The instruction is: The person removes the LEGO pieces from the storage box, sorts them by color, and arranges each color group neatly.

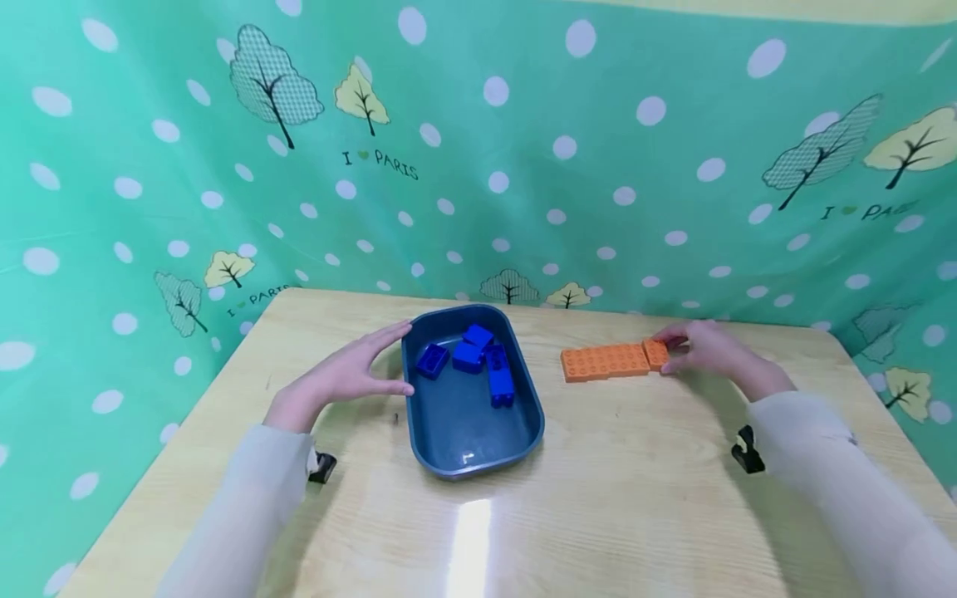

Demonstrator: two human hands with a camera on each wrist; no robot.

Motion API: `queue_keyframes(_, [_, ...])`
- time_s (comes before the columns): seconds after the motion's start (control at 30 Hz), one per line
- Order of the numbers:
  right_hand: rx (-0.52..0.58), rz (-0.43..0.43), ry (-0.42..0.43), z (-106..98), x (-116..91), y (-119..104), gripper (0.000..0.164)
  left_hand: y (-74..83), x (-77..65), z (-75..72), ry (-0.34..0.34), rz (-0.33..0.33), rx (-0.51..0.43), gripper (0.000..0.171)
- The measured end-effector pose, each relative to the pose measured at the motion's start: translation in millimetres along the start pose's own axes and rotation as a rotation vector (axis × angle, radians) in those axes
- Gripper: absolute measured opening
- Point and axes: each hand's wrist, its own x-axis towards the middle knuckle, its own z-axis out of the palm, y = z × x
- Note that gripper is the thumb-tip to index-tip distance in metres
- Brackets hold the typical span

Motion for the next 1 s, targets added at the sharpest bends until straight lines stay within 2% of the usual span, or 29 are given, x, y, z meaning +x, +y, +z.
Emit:
queue_keyframes(0.1, [0.002,-0.002,-0.025,7,-3,-1,0.057,-0.8,-6.2,5.4,-0.008,-0.003,-0.003,0.102])
queue_keyframes(0.23, [-0.001,-0.015,-0.017,10,-4,-4,0.056,-0.2,-9.6,7.3,0.008,0.006,-0.001,0.101])
queue_keyframes(0.43, [-0.003,-0.01,-0.013,4,-4,-10,0.055,2.2,-7.2,2.2,0.023,0.016,0.002,0.101])
queue_keyframes(0.7, [-0.031,-0.035,-0.018,6,-8,-12,0.055,1.4,-11.2,8.5,0.036,0.034,0.002,0.1])
queue_keyframes(0.83, [-0.041,-0.046,0.005,3,-6,-13,0.055,1.3,-9.1,6.8,0.059,0.037,0.011,0.099])
queue_keyframes(1.0, [-0.058,-0.051,-0.011,0,-5,-14,0.056,4.7,-7.8,2.8,0.051,0.038,0.025,0.099])
